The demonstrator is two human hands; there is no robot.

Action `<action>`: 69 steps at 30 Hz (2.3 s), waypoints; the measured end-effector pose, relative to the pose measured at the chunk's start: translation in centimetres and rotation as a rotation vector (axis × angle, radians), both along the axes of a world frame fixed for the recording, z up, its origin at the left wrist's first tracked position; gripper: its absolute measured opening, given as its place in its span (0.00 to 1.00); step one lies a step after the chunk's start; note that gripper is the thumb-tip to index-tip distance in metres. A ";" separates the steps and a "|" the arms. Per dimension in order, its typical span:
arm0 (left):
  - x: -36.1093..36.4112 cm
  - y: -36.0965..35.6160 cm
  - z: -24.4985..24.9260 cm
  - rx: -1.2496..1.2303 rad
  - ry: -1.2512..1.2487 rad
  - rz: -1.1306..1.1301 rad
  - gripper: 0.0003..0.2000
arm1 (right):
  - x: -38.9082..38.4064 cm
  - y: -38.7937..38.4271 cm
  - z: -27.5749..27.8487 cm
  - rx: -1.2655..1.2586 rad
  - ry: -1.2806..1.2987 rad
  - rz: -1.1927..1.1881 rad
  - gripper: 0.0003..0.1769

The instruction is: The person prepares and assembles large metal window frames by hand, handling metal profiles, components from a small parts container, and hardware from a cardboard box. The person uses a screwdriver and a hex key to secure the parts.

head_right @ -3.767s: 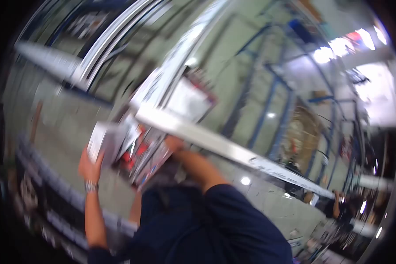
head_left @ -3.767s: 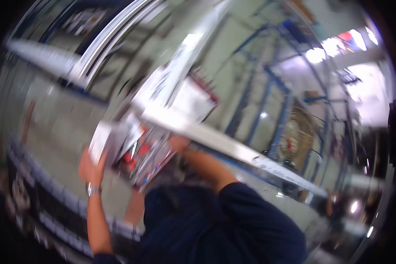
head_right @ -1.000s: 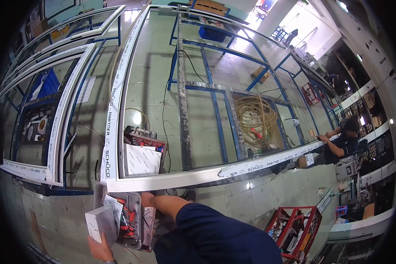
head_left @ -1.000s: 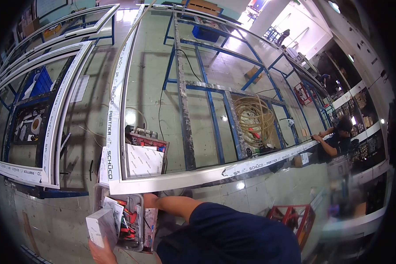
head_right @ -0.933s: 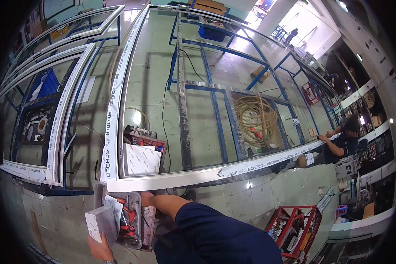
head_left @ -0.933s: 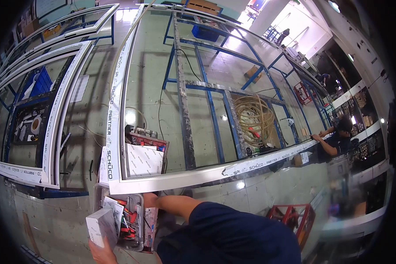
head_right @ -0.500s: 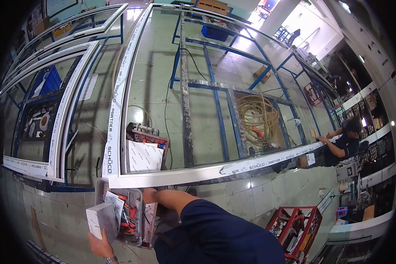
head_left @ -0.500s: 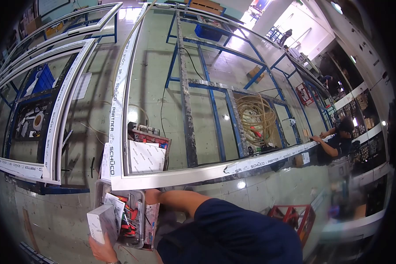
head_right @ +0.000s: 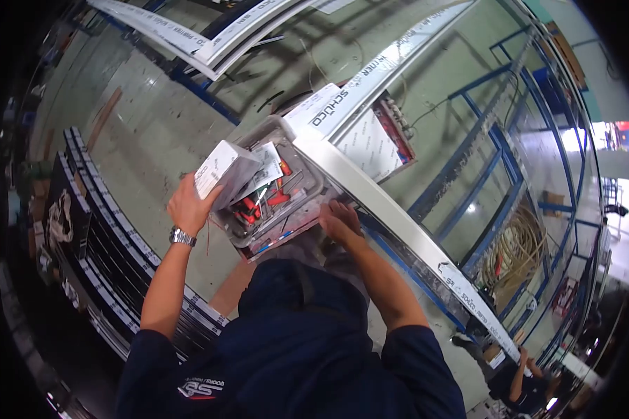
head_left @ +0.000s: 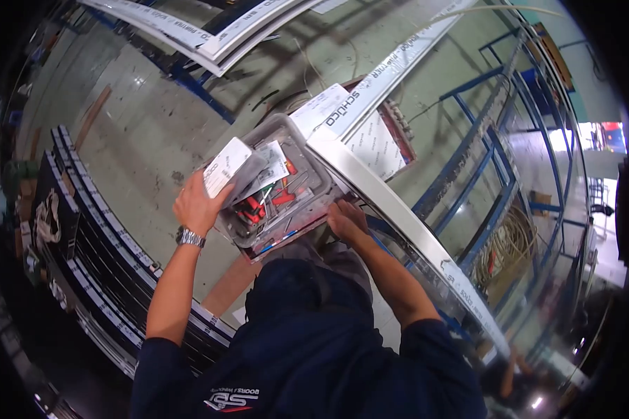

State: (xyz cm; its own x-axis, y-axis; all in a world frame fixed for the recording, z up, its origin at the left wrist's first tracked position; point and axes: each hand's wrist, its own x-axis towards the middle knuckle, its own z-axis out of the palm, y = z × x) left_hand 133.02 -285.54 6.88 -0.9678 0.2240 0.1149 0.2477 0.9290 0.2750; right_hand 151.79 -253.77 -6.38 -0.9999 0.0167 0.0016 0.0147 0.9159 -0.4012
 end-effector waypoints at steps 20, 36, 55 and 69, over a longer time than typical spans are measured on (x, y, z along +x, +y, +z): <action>3.0 1.1 1.7 0.154 -0.196 0.130 0.34 | -0.5 -4.8 8.5 -1.792 -0.211 -0.640 0.20; -2.9 2.9 0.2 0.242 -0.227 -0.373 0.28 | -13.3 -8.7 12.3 -1.292 -0.286 -0.459 0.12; -4.5 8.8 0.2 0.012 -0.326 -0.514 0.21 | -12.5 -7.2 13.7 -0.844 -0.112 -0.384 0.18; -4.2 9.1 0.4 -0.005 -0.332 -0.464 0.20 | -12.4 -7.0 14.0 -0.759 -0.134 -0.348 0.15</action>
State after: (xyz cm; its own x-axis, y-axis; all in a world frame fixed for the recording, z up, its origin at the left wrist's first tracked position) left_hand 128.86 -276.40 7.29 -0.7518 0.6342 -0.1805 0.5314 0.7449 0.4035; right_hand 139.38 -260.75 7.60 -0.9285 0.2721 -0.2527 0.3372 0.3328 -0.8807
